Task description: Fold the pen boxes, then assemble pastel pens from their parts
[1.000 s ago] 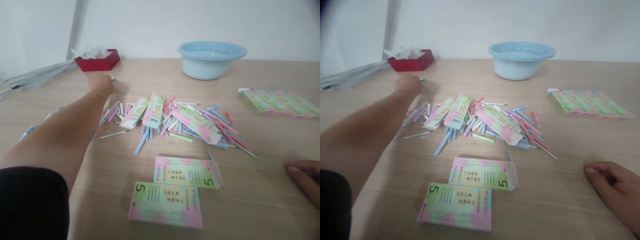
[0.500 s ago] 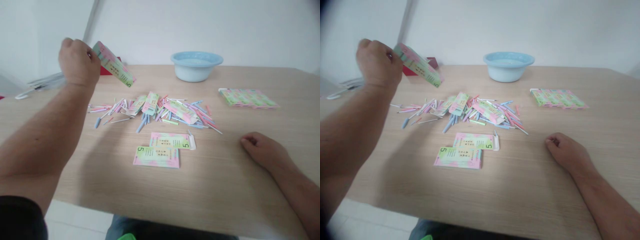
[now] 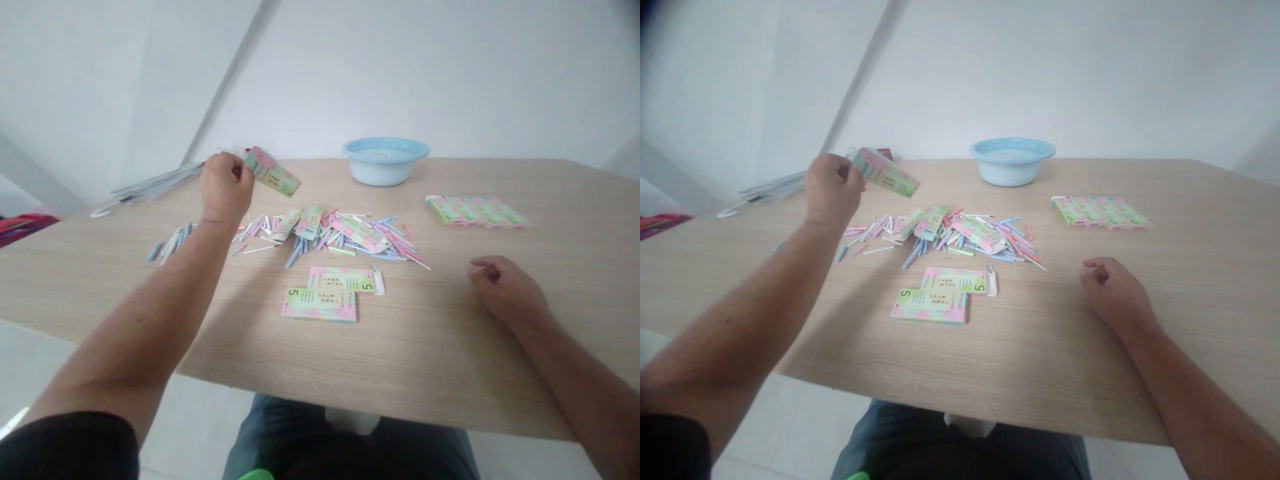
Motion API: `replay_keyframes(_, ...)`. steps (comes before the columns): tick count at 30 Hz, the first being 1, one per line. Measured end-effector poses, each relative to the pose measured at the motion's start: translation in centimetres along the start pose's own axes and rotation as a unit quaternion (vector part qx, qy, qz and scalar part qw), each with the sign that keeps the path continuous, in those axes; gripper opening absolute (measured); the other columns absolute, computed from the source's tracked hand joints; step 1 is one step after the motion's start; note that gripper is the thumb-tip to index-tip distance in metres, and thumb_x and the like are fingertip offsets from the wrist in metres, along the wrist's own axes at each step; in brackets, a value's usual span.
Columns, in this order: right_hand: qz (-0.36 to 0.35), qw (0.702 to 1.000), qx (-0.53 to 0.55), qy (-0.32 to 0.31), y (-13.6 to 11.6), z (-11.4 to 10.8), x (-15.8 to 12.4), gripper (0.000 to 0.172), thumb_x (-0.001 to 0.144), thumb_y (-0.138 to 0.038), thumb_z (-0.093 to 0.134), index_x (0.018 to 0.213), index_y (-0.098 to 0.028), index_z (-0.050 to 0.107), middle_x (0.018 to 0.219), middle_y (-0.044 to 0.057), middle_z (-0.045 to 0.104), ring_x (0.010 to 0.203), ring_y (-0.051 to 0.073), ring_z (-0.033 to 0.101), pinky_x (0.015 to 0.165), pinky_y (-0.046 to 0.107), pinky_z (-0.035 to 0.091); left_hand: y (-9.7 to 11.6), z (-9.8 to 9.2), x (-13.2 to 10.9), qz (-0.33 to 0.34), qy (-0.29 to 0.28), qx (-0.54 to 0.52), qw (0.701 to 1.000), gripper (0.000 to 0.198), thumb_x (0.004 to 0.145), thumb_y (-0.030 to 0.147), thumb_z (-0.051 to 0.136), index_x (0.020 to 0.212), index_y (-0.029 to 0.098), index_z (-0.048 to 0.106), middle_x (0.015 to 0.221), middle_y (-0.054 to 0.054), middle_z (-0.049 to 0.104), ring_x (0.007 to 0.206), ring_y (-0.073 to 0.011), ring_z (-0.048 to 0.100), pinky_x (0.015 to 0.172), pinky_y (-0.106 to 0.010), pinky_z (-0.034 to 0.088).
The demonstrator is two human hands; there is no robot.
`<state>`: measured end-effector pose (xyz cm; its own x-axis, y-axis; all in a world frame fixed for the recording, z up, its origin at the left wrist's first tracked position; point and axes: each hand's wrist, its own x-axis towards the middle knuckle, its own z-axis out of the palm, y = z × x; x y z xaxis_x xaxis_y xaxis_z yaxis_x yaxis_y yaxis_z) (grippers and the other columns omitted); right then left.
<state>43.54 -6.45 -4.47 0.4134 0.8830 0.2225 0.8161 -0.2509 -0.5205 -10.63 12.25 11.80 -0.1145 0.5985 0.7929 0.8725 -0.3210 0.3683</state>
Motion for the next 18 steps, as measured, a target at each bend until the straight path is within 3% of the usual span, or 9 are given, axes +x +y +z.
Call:
replay_keyframes(2, -0.048, 0.997, 0.059, 0.02, -2.3, 0.4, 0.0, 0.046, 0.095, -0.052, 0.065, 0.135, -0.028, 0.069, 0.106, 0.014, 0.078, 0.085, 0.034, 0.077, 0.085, 0.053, 0.066, 2.5, 0.9, -2.3, -0.043, 0.009, -0.117, 0.992, 0.013, 0.1, 0.026, 0.065, 0.087, 0.025, 0.061, 0.079, -0.003, 0.072, 0.082, -0.0228, 0.072, 0.079, -0.038, 0.056)
replay_keyframes(4, -0.148, 0.98, 0.118, 0.066, -5.3, 1.3, 0.0, 0.074, 0.092, -0.053, 0.074, 0.155, -0.019, 0.059, 0.134, 0.022, 0.072, 0.086, 0.032, 0.077, 0.086, 0.056, 0.069, 5.5, 1.9, -5.1, -0.115, -0.015, -0.225, 0.967, 0.014, 0.101, 0.032, 0.064, 0.089, 0.024, 0.063, 0.074, -0.002, 0.074, 0.072, -0.0219, 0.076, 0.069, -0.035, 0.057)
replay_keyframes(6, -0.274, 0.948, 0.112, 0.114, -8.7, 2.4, -0.1, 0.101, 0.088, -0.057, 0.083, 0.172, -0.018, 0.042, 0.156, 0.028, 0.058, 0.113, 0.04, 0.076, 0.098, 0.063, 0.068, 8.7, 2.7, -7.9, -0.158, -0.048, -0.304, 0.938, 0.012, 0.1, 0.032, 0.066, 0.091, 0.024, 0.065, 0.072, -0.001, 0.077, 0.071, -0.0225, 0.079, 0.067, -0.034, 0.059)
replay_keyframes(8, -0.384, 0.908, 0.075, 0.149, -11.8, 3.8, 0.0, 0.115, 0.089, -0.052, 0.088, 0.181, -0.021, 0.025, 0.169, 0.028, 0.047, 0.15, 0.049, 0.057, 0.117, 0.071, 0.059, 11.5, 3.1, -10.4, -0.146, -0.079, -0.334, 0.928, 0.015, 0.101, 0.034, 0.067, 0.089, 0.024, 0.067, 0.073, -0.001, 0.078, 0.071, -0.0228, 0.079, 0.065, -0.034, 0.058)
replay_keyframes(10, -0.431, 0.886, 0.035, 0.164, -14.1, 5.2, 0.5, 0.12, 0.092, -0.045, 0.089, 0.183, -0.02, 0.015, 0.172, 0.029, 0.044, 0.162, 0.05, 0.044, 0.131, 0.074, 0.046, 13.5, 2.8, -12.3, -0.092, -0.093, -0.345, 0.929, 0.017, 0.102, 0.033, 0.069, 0.088, 0.024, 0.069, 0.074, 0.0, 0.077, 0.07, -0.0217, 0.076, 0.064, -0.033, 0.054)
replay_keyframes(13, -0.423, 0.888, 0.062, 0.166, -15.4, 6.7, 1.8, 0.106, 0.099, -0.034, 0.079, 0.182, -0.02, 0.015, 0.166, 0.027, 0.051, 0.156, 0.044, 0.053, 0.13, 0.07, 0.049, 14.8, 1.9, -14.5, 0.068, -0.087, -0.311, 0.944, 0.017, 0.104, 0.027, 0.07, 0.088, 0.023, 0.07, 0.077, 0.0, 0.072, 0.074, -0.0192, 0.07, 0.076, -0.035, 0.057)
replay_keyframes(15, -0.417, 0.891, 0.09, 0.157, -15.1, 7.1, 2.6, 0.094, 0.101, -0.032, 0.072, 0.179, -0.023, 0.021, 0.16, 0.024, 0.057, 0.152, 0.043, 0.057, 0.129, 0.069, 0.051, 14.8, 1.4, -15.8, 0.2, -0.095, -0.306, 0.926, 0.014, 0.106, 0.023, 0.07, 0.092, 0.022, 0.069, 0.085, -0.002, 0.073, 0.084, -0.0201, 0.072, 0.08, -0.035, 0.058)
replay_keyframes(16, -0.412, 0.895, 0.101, 0.141, -14.8, 7.2, 2.8, 0.09, 0.102, -0.033, 0.071, 0.178, -0.026, 0.023, 0.16, 0.023, 0.058, 0.153, 0.043, 0.057, 0.13, 0.071, 0.05, 14.7, 1.2, -16.5, 0.248, -0.106, -0.309, 0.912, 0.01, 0.108, 0.021, 0.069, 0.097, 0.022, 0.07, 0.09, -0.003, 0.074, 0.088, -0.0201, 0.073, 0.083, -0.034, 0.06)
replay_keyframes(18, -0.396, 0.911, 0.101, 0.05, -14.0, 7.2, 3.0, 0.093, 0.103, -0.038, 0.07, 0.179, -0.033, 0.018, 0.168, 0.021, 0.052, 0.161, 0.044, 0.049, 0.134, 0.075, 0.044, 14.5, 1.1, -17.6, 0.316, -0.132, -0.304, 0.889, 0.002, 0.11, 0.02, 0.068, 0.11, 0.02, 0.07, 0.102, -0.006, 0.078, 0.097, -0.0202, 0.075, 0.088, -0.033, 0.063)
